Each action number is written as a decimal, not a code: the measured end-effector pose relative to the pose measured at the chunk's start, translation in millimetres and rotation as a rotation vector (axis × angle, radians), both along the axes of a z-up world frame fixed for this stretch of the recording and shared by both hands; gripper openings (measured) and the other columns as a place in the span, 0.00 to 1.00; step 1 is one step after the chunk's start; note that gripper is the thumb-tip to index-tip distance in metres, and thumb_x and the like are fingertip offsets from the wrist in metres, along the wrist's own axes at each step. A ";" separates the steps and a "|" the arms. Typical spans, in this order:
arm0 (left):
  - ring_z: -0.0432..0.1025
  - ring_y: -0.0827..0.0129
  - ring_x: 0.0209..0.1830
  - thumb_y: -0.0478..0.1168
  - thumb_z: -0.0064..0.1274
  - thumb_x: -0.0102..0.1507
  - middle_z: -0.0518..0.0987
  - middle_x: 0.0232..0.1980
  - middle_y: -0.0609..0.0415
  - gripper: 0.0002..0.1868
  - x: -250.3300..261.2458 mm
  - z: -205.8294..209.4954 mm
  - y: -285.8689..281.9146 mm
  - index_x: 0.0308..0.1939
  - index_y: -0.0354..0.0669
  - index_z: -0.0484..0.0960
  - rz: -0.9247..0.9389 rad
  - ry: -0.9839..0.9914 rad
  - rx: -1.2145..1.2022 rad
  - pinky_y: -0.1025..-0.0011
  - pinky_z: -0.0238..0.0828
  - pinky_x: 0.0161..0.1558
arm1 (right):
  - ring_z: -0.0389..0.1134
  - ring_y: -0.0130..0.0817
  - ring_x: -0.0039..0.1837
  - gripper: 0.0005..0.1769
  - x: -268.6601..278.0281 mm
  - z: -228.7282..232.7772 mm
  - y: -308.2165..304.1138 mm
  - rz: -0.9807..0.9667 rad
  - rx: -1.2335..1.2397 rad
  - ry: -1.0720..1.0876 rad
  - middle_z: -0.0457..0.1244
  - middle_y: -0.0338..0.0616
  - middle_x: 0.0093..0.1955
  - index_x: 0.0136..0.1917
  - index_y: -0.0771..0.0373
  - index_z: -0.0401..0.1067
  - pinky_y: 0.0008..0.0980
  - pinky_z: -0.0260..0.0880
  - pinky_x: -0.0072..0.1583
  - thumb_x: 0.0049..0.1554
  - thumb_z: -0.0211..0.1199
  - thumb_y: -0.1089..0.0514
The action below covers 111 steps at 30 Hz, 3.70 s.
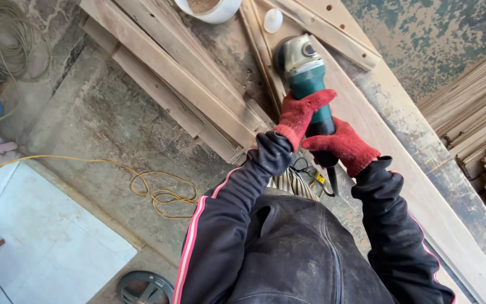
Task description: Sanding a long piece of wood using a handheld power sander.
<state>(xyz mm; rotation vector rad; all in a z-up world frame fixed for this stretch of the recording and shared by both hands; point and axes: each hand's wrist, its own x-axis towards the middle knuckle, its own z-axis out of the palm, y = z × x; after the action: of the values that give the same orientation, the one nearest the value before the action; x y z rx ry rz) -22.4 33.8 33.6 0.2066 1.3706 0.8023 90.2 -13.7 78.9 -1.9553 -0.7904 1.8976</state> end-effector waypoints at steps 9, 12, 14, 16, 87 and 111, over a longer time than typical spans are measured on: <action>0.80 0.58 0.46 0.58 0.73 0.42 0.82 0.33 0.52 0.34 11.7 -3.0 -7.4 0.48 0.51 0.82 -0.195 -0.031 0.016 0.53 0.70 0.63 | 0.70 0.58 0.31 0.22 18.4 -9.4 -13.2 -0.034 -0.016 -0.065 0.64 0.62 0.31 0.45 0.68 0.72 0.49 0.73 0.30 0.39 0.78 0.63; 0.71 0.90 0.39 0.57 0.69 0.44 0.71 0.24 0.67 0.23 -8.3 18.4 -3.2 0.31 0.48 0.80 -0.171 -0.131 0.088 0.90 0.63 0.52 | 0.70 0.55 0.30 0.21 11.0 -12.4 -12.4 -0.010 -0.005 -0.029 0.64 0.61 0.30 0.44 0.69 0.72 0.46 0.74 0.31 0.39 0.78 0.63; 0.78 0.64 0.31 0.55 0.74 0.40 0.78 0.23 0.53 0.26 19.4 -27.6 4.1 0.36 0.50 0.83 -0.159 -0.052 0.112 0.62 0.73 0.54 | 0.71 0.55 0.31 0.22 5.6 0.7 -4.8 -0.070 0.006 -0.043 0.64 0.62 0.31 0.45 0.68 0.72 0.47 0.74 0.31 0.40 0.78 0.62; 0.77 0.65 0.31 0.55 0.74 0.41 0.77 0.23 0.54 0.26 22.4 -28.0 3.5 0.36 0.49 0.82 -0.136 -0.060 0.107 0.63 0.71 0.54 | 0.71 0.55 0.31 0.22 12.6 -0.4 -6.2 -0.058 0.010 -0.052 0.64 0.61 0.31 0.45 0.68 0.72 0.47 0.74 0.31 0.40 0.78 0.61; 0.80 0.55 0.37 0.48 0.79 0.38 0.80 0.26 0.48 0.32 66.3 -37.7 -28.0 0.43 0.46 0.84 -0.225 -0.086 0.062 0.53 0.77 0.50 | 0.69 0.52 0.28 0.22 38.3 -5.7 -57.1 -0.286 0.038 -0.029 0.63 0.61 0.28 0.43 0.68 0.72 0.47 0.73 0.30 0.38 0.79 0.59; 0.80 0.50 0.47 0.51 0.76 0.39 0.84 0.41 0.44 0.37 110.3 -32.7 -134.1 0.50 0.46 0.84 -0.646 -0.169 -0.030 0.54 0.75 0.56 | 0.70 0.50 0.32 0.23 62.6 -6.7 -184.0 -0.539 0.000 -0.164 0.65 0.55 0.33 0.44 0.67 0.75 0.50 0.74 0.35 0.35 0.81 0.62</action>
<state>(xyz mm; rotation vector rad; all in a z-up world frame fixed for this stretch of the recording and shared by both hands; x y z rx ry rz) 87.9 -100.3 0.9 0.5151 1.0605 0.2496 152.8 -197.7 72.2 -2.0744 -0.2543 1.4325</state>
